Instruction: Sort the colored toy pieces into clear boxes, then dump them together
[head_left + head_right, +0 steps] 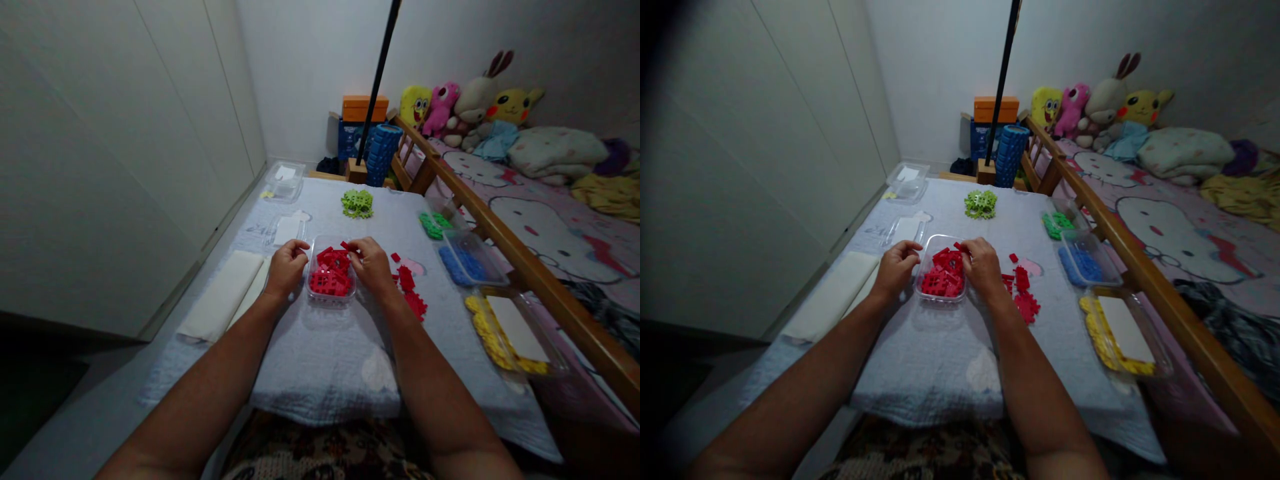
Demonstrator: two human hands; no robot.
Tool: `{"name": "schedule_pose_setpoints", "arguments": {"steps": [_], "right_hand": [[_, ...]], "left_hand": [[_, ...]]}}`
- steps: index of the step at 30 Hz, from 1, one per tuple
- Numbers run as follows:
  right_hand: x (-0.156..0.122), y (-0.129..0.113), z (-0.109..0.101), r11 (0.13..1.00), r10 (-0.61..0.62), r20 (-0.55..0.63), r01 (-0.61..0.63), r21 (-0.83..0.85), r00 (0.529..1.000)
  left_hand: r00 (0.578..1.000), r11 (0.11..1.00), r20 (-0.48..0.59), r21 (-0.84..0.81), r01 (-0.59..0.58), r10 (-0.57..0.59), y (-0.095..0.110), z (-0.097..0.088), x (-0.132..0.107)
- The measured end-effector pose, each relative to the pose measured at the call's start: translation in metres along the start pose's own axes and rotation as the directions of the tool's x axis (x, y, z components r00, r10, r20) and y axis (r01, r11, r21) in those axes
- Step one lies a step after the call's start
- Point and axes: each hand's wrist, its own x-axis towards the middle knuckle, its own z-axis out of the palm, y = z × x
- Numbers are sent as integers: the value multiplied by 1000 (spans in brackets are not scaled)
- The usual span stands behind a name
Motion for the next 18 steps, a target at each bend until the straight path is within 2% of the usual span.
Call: {"name": "schedule_pose_setpoints", "arguments": {"steps": [6,10,15,18], "right_hand": [[1,2,5,994,3,62,3,-108,998],[2,3,6,993,10,80,0,-121,997],[1,3,4,998,17,56,-14,-53,998],[1,7,-2,999,35,-2,-35,-16,999]], "left_hand": [[1000,1000,31,-8,3,-3,-1,0,0],[1000,1000,30,-17,0,0,-2,0,0],[1000,1000,30,-14,-4,4,-3,0,0],[1000,1000,29,-16,2,-2,-3,0,0]]}}
